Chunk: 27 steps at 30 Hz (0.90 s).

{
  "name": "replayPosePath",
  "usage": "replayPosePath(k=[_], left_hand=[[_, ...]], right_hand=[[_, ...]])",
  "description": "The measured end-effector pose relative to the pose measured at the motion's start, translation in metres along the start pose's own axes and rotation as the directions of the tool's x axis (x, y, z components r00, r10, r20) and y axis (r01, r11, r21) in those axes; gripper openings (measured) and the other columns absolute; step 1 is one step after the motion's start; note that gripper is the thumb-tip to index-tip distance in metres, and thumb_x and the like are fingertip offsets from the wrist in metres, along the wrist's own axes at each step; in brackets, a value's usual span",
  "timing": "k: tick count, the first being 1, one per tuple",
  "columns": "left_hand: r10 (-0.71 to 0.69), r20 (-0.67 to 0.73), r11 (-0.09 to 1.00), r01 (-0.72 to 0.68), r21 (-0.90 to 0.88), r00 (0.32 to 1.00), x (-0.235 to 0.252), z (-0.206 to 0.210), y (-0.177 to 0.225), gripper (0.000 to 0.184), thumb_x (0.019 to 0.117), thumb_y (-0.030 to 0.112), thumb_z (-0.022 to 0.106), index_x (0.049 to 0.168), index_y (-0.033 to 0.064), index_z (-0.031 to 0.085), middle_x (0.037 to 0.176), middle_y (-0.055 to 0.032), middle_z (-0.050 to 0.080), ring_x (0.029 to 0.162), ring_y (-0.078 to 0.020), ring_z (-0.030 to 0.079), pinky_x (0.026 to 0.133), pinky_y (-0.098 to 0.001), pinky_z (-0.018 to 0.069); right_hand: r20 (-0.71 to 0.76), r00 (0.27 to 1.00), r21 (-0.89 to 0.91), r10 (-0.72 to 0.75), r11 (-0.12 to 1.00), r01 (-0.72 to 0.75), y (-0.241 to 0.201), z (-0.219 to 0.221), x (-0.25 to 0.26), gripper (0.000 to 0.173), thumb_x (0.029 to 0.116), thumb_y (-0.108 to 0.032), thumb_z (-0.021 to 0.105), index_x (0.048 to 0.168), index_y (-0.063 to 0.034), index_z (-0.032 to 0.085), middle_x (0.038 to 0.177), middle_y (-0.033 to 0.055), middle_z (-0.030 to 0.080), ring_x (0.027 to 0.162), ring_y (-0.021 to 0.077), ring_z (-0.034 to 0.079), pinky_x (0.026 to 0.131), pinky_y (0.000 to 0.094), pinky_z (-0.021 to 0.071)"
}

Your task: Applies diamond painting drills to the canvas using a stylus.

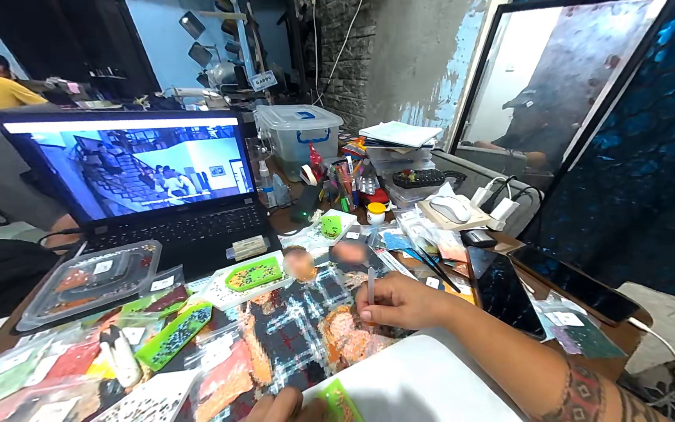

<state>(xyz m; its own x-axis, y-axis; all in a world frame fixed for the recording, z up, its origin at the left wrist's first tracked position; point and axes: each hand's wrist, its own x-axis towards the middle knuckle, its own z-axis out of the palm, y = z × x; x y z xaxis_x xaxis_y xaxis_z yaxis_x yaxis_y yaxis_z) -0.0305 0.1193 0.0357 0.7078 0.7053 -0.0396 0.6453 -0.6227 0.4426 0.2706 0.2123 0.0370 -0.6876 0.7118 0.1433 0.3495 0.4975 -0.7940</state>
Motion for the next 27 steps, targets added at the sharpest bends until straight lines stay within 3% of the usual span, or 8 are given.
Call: replayPosePath(k=[5,8,12,17,27], left_hand=[[0.025,-0.071,0.999,-0.027,-0.028,0.997,-0.003,0.004,-0.002,0.041,0.095,0.023,0.068,0.131,0.0042,0.069,0.111,-0.0251,0.066,0.097,-0.0446,0.066,0.076,-0.057,0.056],[-0.003,-0.027,1.0,0.002,-0.024,1.0,-0.001,0.002,0.001,0.042,0.0958,0.024,0.066,0.134,0.005,0.067,0.111,-0.025,0.065,0.098,-0.0445,0.065,0.076,-0.0573,0.0551],[0.01,-0.032,1.0,-0.01,-0.007,0.999,-0.001,0.002,0.002,0.041,0.0958,0.022,0.067,0.133,0.0042,0.067,0.113,-0.0264,0.065,0.099,-0.0458,0.066,0.076,-0.0571,0.0562],[0.047,-0.082,0.999,-0.048,0.0,0.996,0.001,0.008,-0.004,0.041,0.0931,0.021,0.069,0.131,0.0042,0.068,0.108,-0.0254,0.066,0.095,-0.0443,0.067,0.074,-0.0558,0.0568],[0.084,-0.115,0.996,-0.083,0.015,0.99,0.001,0.01,-0.006,0.039,0.0926,0.021,0.07,0.128,0.0037,0.069,0.105,-0.025,0.066,0.092,-0.0435,0.067,0.071,-0.0547,0.0568]], right_hand=[[-0.058,0.994,-0.105,-0.089,0.991,0.082,-0.005,0.004,-0.001,0.027,0.1052,-0.02,0.053,0.098,0.0016,0.067,0.079,0.0004,0.064,0.073,-0.0046,0.058,0.069,0.0131,0.0488],[-0.104,0.965,-0.079,-0.241,0.969,0.234,-0.016,0.019,-0.003,0.032,0.1078,-0.025,0.049,0.1,0.0017,0.065,0.086,0.0036,0.068,0.079,-0.0018,0.063,0.075,0.0159,0.0531],[-0.059,0.909,-0.002,-0.414,0.91,0.414,-0.028,0.051,-0.003,0.033,0.1099,-0.028,0.047,0.105,0.0019,0.061,0.094,0.012,0.069,0.088,0.0074,0.067,0.081,0.0214,0.0549],[0.028,0.904,-0.003,-0.426,0.904,0.427,-0.026,0.061,-0.001,0.032,0.1097,-0.026,0.048,0.105,0.0027,0.061,0.093,0.014,0.069,0.086,0.0102,0.067,0.079,0.0224,0.0547],[0.034,0.907,0.001,-0.419,0.908,0.42,-0.025,0.062,-0.001,0.03,0.1093,-0.024,0.049,0.104,0.0028,0.061,0.092,0.0138,0.069,0.085,0.01,0.067,0.078,0.0222,0.0544]])
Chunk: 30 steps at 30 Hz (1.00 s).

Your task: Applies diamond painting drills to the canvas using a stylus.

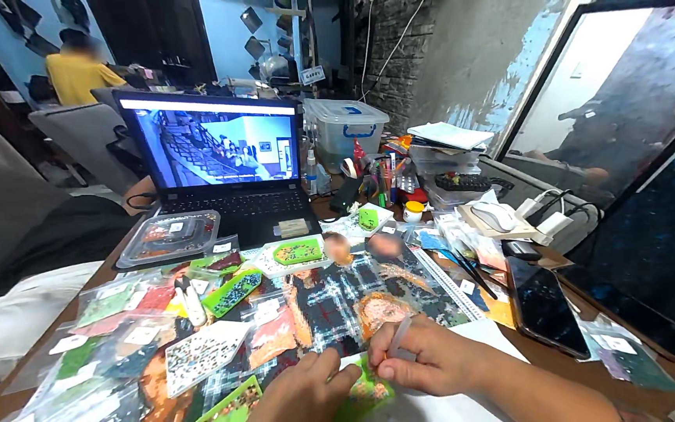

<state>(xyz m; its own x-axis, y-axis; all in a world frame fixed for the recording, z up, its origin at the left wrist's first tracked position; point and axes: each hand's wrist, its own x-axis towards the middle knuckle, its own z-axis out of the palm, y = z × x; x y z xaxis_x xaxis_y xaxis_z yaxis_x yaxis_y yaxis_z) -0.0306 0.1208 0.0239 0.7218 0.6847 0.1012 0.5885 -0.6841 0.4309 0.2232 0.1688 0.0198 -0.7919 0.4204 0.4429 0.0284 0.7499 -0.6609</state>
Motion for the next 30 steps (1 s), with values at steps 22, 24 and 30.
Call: replayPosePath(k=[22,24,30], left_hand=[[-0.006,-0.039,1.0,0.006,-0.004,0.999,-0.0009,0.0025,0.001,0.036,0.0926,0.019,0.069,0.125,0.0037,0.071,0.105,-0.0249,0.067,0.092,-0.0437,0.068,0.071,-0.0554,0.0575],[-0.006,-0.041,1.0,0.005,-0.007,0.999,-0.0008,0.0021,0.0014,0.036,0.0927,0.019,0.069,0.125,0.0036,0.071,0.104,-0.0249,0.067,0.092,-0.0436,0.068,0.071,-0.0554,0.0573],[-0.003,-0.034,1.0,0.003,-0.008,0.999,-0.0001,0.0021,0.0009,0.037,0.0924,0.019,0.069,0.126,0.0036,0.071,0.103,-0.0248,0.067,0.091,-0.0435,0.067,0.071,-0.0545,0.057]], right_hand=[[0.034,0.999,-0.045,0.006,0.999,-0.005,-0.0011,0.0012,0.0006,0.031,0.1095,-0.026,0.048,0.105,0.0015,0.061,0.09,0.0138,0.068,0.081,0.0122,0.066,0.075,0.0238,0.0543],[0.036,0.999,-0.046,0.012,0.999,-0.011,-0.0013,0.0011,0.0002,0.03,0.1094,-0.025,0.048,0.105,0.0015,0.061,0.09,0.0137,0.068,0.081,0.012,0.066,0.075,0.0234,0.0541],[0.025,1.0,-0.041,0.015,0.999,-0.014,-0.0007,0.0012,-0.0001,0.031,0.1094,-0.027,0.049,0.104,0.0014,0.061,0.088,0.0133,0.067,0.079,0.0108,0.066,0.074,0.0222,0.0538]])
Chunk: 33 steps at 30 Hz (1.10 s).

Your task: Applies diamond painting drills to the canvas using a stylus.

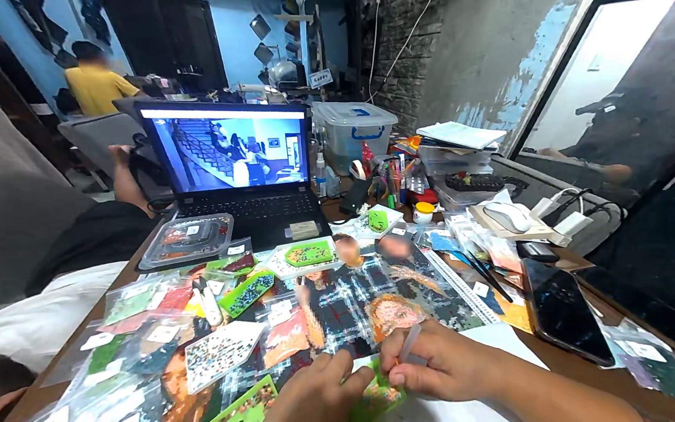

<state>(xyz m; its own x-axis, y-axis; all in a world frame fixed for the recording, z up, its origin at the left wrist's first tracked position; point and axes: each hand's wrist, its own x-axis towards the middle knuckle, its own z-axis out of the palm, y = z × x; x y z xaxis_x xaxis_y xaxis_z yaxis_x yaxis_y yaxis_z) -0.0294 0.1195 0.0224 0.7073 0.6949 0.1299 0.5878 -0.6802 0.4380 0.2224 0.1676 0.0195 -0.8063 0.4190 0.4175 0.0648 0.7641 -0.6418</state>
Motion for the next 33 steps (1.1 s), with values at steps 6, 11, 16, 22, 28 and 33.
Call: replayPosePath(k=[6,11,16,22,28,33], left_hand=[[-0.015,0.028,1.0,0.016,-0.01,0.999,-0.0001,-0.0023,0.0012,0.038,0.0933,0.019,0.068,0.127,0.0035,0.07,0.106,-0.0251,0.066,0.094,-0.0439,0.067,0.073,-0.0551,0.0568],[-0.025,0.034,1.0,0.025,-0.008,0.999,0.0,-0.0026,0.0019,0.038,0.0934,0.02,0.068,0.128,0.0044,0.07,0.107,-0.0247,0.066,0.095,-0.0436,0.067,0.073,-0.055,0.0572],[-0.017,0.013,1.0,0.017,0.01,1.0,-0.0001,-0.0013,0.0021,0.037,0.0935,0.021,0.068,0.126,0.0043,0.07,0.106,-0.0241,0.067,0.094,-0.0432,0.067,0.072,-0.0549,0.0572],[-0.012,-0.009,1.0,0.012,0.018,1.0,-0.0006,-0.0001,0.0016,0.037,0.0916,0.019,0.07,0.126,0.0046,0.071,0.105,-0.024,0.068,0.092,-0.0426,0.068,0.072,-0.0539,0.0578],[-0.006,-0.026,1.0,0.006,0.028,1.0,-0.0006,0.0007,0.0022,0.037,0.0912,0.018,0.07,0.126,0.0049,0.071,0.105,-0.0234,0.068,0.091,-0.0423,0.068,0.071,-0.0529,0.0579],[-0.002,-0.045,1.0,0.003,0.026,0.999,-0.0007,0.0011,0.0029,0.036,0.0912,0.017,0.069,0.124,0.0042,0.072,0.103,-0.0231,0.068,0.09,-0.0421,0.068,0.069,-0.0524,0.058]], right_hand=[[-0.006,1.0,0.0,-0.007,1.0,0.007,0.0003,0.0003,0.0,0.031,0.1096,-0.027,0.049,0.104,0.0013,0.061,0.088,0.0132,0.067,0.08,0.0108,0.066,0.074,0.022,0.0539],[-0.005,1.0,0.006,-0.004,1.0,0.004,0.0009,0.0006,-0.0005,0.03,0.1094,-0.027,0.049,0.104,0.0007,0.061,0.088,0.0128,0.067,0.079,0.0102,0.066,0.073,0.0217,0.0536],[-0.016,1.0,0.003,-0.007,1.0,0.007,0.0008,0.0011,-0.0003,0.031,0.1093,-0.027,0.049,0.103,0.0009,0.061,0.087,0.0125,0.067,0.079,0.0097,0.066,0.073,0.0212,0.0537],[-0.043,0.999,0.022,-0.019,1.0,0.02,0.0031,0.0019,-0.001,0.03,0.1092,-0.027,0.05,0.103,0.0004,0.06,0.088,0.0119,0.068,0.08,0.0082,0.066,0.074,0.0202,0.0542],[-0.073,0.997,0.051,-0.012,0.999,0.015,0.0031,0.0006,-0.0011,0.031,0.1093,-0.028,0.049,0.104,0.0,0.06,0.09,0.0115,0.069,0.084,0.0077,0.068,0.077,0.0204,0.0553],[-0.097,0.995,0.077,-0.003,0.997,0.011,0.0032,-0.0001,-0.0012,0.032,0.1094,-0.029,0.049,0.104,0.0003,0.06,0.091,0.0111,0.069,0.086,0.0069,0.068,0.079,0.0204,0.0561]])
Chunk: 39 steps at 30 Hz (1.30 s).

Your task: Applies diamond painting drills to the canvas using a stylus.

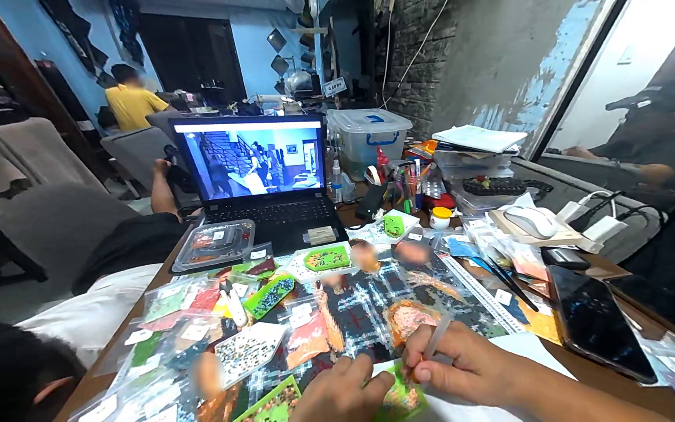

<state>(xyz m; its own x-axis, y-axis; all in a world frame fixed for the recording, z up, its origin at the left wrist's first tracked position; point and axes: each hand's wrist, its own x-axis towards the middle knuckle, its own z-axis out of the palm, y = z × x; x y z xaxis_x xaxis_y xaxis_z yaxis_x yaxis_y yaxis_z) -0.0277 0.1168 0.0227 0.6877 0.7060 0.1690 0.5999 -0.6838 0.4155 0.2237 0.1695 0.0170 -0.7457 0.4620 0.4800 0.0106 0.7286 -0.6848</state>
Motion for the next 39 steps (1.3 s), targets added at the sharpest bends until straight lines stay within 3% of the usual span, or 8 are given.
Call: replayPosePath(k=[39], left_hand=[[-0.005,0.001,1.0,0.005,0.004,1.0,-0.0011,0.0014,0.0006,0.037,0.091,0.018,0.07,0.125,0.005,0.072,0.103,-0.023,0.068,0.09,-0.0416,0.068,0.069,-0.0517,0.0572]], right_hand=[[-0.019,1.0,0.023,0.013,1.0,-0.012,0.0027,-0.0012,-0.0014,0.031,0.109,-0.029,0.05,0.105,-0.0005,0.06,0.091,0.0097,0.069,0.087,0.0054,0.068,0.079,0.0192,0.056]])
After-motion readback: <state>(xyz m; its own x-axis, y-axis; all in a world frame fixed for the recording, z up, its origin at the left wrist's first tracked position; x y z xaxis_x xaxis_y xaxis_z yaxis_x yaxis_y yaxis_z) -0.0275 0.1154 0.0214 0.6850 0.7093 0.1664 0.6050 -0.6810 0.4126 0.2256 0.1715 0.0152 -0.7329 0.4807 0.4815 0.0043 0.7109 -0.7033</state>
